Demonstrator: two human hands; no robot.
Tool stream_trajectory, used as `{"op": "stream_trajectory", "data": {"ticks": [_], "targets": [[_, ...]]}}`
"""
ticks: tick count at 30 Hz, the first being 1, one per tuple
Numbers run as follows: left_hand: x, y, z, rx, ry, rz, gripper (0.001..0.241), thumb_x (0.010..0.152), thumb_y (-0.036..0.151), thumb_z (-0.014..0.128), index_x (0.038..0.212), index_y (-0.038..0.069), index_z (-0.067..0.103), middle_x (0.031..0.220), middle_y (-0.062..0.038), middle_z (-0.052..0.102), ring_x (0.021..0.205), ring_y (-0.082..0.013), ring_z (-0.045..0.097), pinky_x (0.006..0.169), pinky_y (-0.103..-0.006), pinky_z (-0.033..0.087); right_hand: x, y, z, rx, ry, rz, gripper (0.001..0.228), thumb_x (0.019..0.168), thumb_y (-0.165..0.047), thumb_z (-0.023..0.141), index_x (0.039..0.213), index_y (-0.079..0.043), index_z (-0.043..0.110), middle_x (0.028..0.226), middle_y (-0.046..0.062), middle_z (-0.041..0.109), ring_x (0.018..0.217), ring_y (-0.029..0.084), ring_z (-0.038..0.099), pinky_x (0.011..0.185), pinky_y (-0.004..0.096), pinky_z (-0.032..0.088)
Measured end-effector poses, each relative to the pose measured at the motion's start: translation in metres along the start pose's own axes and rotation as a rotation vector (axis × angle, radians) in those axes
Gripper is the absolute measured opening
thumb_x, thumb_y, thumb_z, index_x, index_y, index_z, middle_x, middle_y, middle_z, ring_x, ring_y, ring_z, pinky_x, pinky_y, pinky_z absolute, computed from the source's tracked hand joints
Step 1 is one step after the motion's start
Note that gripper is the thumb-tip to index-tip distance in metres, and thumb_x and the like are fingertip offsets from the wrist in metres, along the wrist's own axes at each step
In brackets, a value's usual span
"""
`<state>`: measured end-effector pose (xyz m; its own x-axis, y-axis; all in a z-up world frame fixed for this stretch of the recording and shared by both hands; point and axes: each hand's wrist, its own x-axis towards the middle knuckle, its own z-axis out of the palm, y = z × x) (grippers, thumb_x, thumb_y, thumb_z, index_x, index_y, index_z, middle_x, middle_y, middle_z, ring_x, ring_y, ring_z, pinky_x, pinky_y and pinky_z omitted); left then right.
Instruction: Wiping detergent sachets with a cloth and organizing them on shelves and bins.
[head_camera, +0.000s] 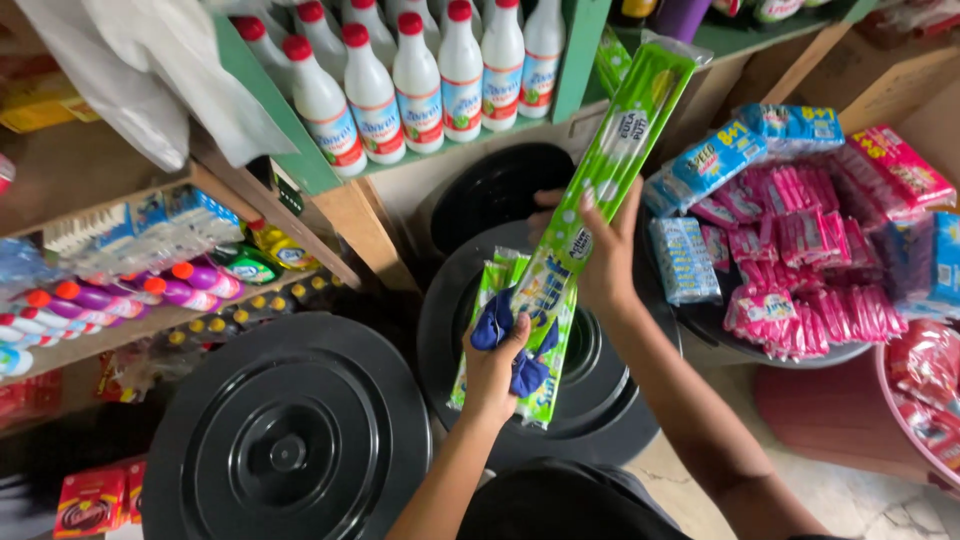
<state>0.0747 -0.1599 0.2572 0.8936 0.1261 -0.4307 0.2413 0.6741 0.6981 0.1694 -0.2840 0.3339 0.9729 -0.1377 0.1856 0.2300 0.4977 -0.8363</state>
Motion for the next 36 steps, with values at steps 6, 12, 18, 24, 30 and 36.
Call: {"op": "stream_trajectory", "data": {"ticks": [6,12,18,24,30,36], "targets": [[-0.013,0.041,0.01,0.641,-0.037,0.604,0.037,0.071,0.036,0.097,0.068,0.015,0.067,0.052,-0.001,0.057,0.049,-0.0085,0.054,0.047,-0.024,0.039,0.002,0.057,-0.009,0.187,-0.036,-0.018,0.057,0.108,-0.032,0.052,0.154,-0.045,0.021,0.086,0.028,0.066,0.064,0.042,0.068,0.055,0.05,0.061],[-0.03,0.075,0.017,1.367,-0.321,1.368,0.067,0.095,0.072,0.037,0.114,0.015,0.067,0.112,-0.012,0.05,0.092,-0.03,0.052,0.081,-0.0456,0.043,-0.015,0.012,0.022,0.199,-0.057,0.085,0.057,0.101,-0.064,0.033,0.133,-0.018,0.041,0.086,0.015,0.066,0.07,0.024,0.066,0.062,0.036,0.056],[0.04,0.056,0.036,1.462,-0.298,1.634,0.025,0.099,0.039,0.047,0.113,0.021,0.057,0.113,-0.014,0.057,0.083,-0.0376,0.06,0.068,-0.0462,0.045,-0.008,0.066,-0.018,0.332,0.158,0.221,0.053,0.101,-0.055,0.053,0.151,-0.036,0.048,0.092,0.016,0.074,0.067,0.023,0.072,0.063,0.039,0.063],[0.07,0.092,0.089,1.4,-0.139,1.537,0.024,0.093,0.032,0.063,0.112,0.02,0.055,0.117,-0.013,0.056,0.094,-0.0392,0.057,0.069,-0.0458,0.044,-0.036,0.065,-0.003,0.317,0.163,0.46,0.055,0.097,-0.063,0.055,0.133,-0.025,0.069,0.097,0.014,0.076,0.08,0.025,0.072,0.077,0.039,0.061],[0.03,0.006,0.006,1.456,-0.371,1.482,0.023,0.087,0.032,0.067,0.106,0.02,0.061,0.116,-0.015,0.058,0.088,-0.0409,0.059,0.068,-0.0493,0.046,-0.005,0.071,-0.044,0.261,0.026,0.263,0.054,0.104,-0.062,0.039,0.151,-0.036,0.044,0.086,0.025,0.069,0.07,0.037,0.071,0.061,0.045,0.059],[0.037,-0.033,-0.004,1.447,-0.357,1.688,0.026,0.096,0.037,0.047,0.112,0.025,0.064,0.115,-0.011,0.06,0.091,-0.0374,0.064,0.074,-0.0489,0.049,0.016,0.076,-0.068,0.243,-0.141,0.184,0.06,0.105,-0.063,0.031,0.16,-0.043,0.02,0.085,0.037,0.064,0.063,0.054,0.067,0.051,0.059,0.059]]}}
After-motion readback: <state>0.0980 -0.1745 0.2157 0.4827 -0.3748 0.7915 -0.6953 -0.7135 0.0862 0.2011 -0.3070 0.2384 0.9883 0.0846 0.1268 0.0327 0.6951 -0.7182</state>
